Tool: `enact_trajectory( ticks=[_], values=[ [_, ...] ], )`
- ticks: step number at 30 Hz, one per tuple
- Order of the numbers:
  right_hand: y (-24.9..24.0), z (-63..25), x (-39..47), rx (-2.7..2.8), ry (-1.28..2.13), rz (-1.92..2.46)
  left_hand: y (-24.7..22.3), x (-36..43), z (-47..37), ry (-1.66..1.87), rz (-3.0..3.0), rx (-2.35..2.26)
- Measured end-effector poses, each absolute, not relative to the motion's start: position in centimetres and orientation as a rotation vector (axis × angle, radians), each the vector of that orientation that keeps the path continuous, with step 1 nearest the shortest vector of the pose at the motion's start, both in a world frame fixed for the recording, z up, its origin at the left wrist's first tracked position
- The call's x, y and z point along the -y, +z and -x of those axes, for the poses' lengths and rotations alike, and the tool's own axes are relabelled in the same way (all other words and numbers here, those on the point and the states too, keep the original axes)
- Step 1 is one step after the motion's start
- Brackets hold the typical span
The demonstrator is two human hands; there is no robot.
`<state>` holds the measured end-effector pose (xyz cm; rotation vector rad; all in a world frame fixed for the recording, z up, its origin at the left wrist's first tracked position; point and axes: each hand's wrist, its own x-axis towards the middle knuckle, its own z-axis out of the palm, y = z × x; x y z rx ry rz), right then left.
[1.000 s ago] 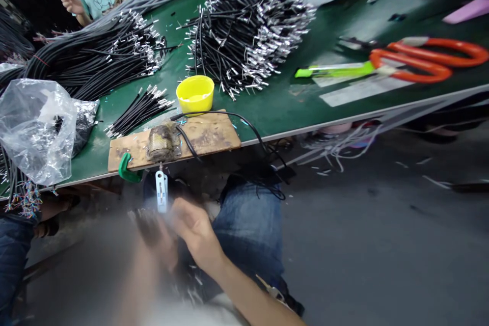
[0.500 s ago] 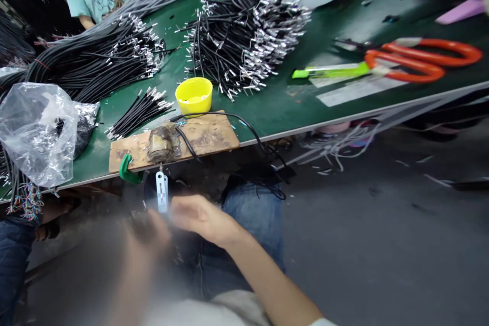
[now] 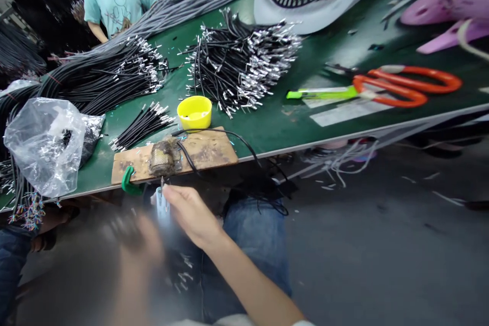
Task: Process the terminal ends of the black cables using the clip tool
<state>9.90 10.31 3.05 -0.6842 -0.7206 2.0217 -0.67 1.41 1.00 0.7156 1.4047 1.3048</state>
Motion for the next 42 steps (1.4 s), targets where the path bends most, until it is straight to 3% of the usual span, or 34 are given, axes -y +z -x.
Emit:
enact_trajectory(
  ticks=[11, 17, 24, 36, 42],
  values=[
    [-0.7, -10.7, -9.7, 0.523, 2.103, 0.663, 1.3, -1.5, 0.4, 1.327, -0.773, -1.388],
    [-2.3, -13.1, -8.2, 0.859, 1.719, 0.912, 1.1, -0.5, 0.2, 1.290, -0.711, -1.445],
    [1.0, -13.0, -6.6, 1.637, 1.062, 0.827, -0.5, 0.4, 0.2, 1.160, -0.591, -1.478],
    [0.3, -11.8, -6.6, 1.462, 1.229, 0.702, -1.0, 1.1, -0.5, 1.200, -0.474, -1.477],
    [0.0, -11.0, -5.9, 1.494, 0.758, 0.798, -0.8, 0.8, -1.4, 1.266, -0.484, -1.428]
  ],
)
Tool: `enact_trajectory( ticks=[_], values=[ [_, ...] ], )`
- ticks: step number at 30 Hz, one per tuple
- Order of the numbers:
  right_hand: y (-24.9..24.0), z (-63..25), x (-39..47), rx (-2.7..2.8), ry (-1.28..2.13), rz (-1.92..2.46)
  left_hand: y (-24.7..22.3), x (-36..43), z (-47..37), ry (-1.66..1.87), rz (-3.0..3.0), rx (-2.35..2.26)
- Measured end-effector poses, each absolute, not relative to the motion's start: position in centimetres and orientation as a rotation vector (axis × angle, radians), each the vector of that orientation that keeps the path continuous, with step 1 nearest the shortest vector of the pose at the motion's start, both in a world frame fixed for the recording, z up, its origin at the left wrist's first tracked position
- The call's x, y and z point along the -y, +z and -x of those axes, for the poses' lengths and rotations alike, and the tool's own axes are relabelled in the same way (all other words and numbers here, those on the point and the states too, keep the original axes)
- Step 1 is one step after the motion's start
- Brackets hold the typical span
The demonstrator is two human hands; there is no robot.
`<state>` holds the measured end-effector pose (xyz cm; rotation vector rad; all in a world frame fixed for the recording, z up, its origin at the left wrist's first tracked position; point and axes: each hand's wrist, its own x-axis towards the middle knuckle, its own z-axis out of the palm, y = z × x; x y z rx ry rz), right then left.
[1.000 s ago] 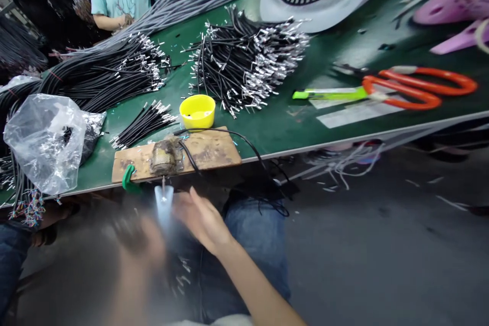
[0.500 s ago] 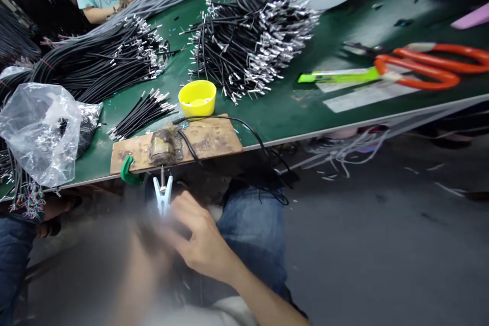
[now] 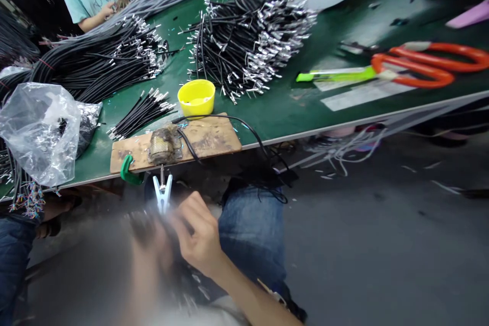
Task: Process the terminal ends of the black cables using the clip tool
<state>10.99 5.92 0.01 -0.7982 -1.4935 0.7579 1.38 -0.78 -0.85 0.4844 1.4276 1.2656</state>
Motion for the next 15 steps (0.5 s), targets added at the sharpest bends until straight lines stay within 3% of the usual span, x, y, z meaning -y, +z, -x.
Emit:
enact_trajectory(
  ticks=[3, 10, 15],
  values=[
    [-0.3, -10.5, -5.5, 1.433, 0.699, 0.820, -1.0, 0.6, -1.7, 1.310, -0.476, -1.442],
    [-1.6, -10.2, -5.1, 1.016, 1.522, 0.656, -1.0, 0.6, -1.4, 1.300, -0.522, -1.443],
    [-1.8, -10.6, -5.3, 0.822, 1.843, 0.593, -0.4, 0.3, -1.1, 1.244, -0.591, -1.391]
  ],
)
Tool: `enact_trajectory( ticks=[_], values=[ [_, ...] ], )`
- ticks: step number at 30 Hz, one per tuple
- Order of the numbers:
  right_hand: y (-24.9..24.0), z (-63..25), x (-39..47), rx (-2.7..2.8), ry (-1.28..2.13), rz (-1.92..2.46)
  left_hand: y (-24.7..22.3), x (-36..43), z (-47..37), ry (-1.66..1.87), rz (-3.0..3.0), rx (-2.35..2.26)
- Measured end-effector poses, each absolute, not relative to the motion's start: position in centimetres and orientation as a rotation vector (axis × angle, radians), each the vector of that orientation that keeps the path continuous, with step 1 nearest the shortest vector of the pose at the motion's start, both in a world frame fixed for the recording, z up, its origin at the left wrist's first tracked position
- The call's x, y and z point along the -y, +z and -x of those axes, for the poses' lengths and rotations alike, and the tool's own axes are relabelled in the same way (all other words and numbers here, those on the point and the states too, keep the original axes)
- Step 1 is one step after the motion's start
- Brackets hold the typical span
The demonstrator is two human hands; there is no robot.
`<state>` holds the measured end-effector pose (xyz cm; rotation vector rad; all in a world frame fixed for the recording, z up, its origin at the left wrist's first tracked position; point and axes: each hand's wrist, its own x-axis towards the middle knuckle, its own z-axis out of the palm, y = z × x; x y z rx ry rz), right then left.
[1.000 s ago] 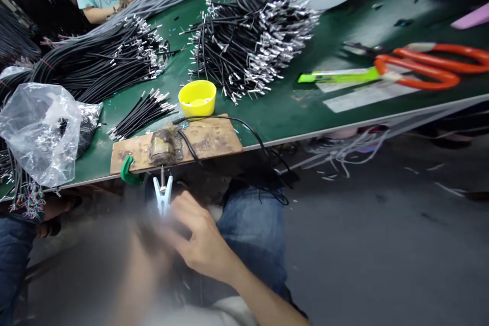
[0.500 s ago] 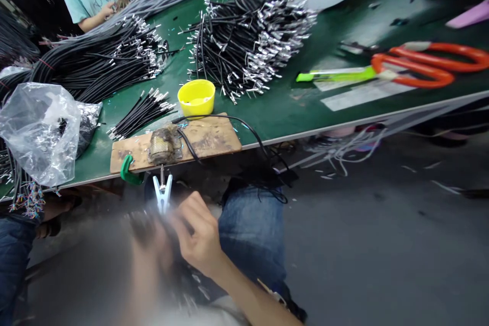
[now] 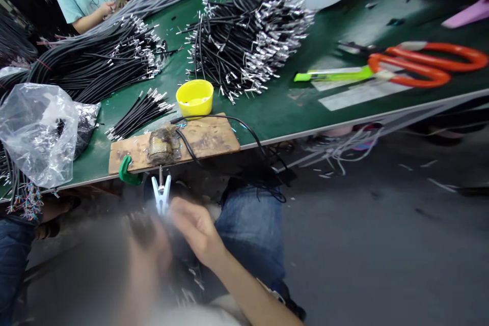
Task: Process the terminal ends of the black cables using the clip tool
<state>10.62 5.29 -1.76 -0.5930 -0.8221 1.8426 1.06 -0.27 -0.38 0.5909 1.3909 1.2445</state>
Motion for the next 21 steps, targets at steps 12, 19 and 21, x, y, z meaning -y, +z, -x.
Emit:
enact_trajectory(
  ticks=[12, 19, 21],
  values=[
    [-0.3, -11.2, -5.7, 0.993, 1.636, 0.684, -0.5, -0.1, -1.2, 1.152, -0.581, -1.251],
    [-0.7, -10.7, -5.3, 1.278, 0.766, 0.787, -0.7, -0.3, -0.9, 1.206, -0.668, -1.316],
    [-0.7, -11.2, -5.8, 1.323, 0.906, 0.715, -0.5, -0.4, -0.3, 1.205, -0.701, -1.330]
  ],
)
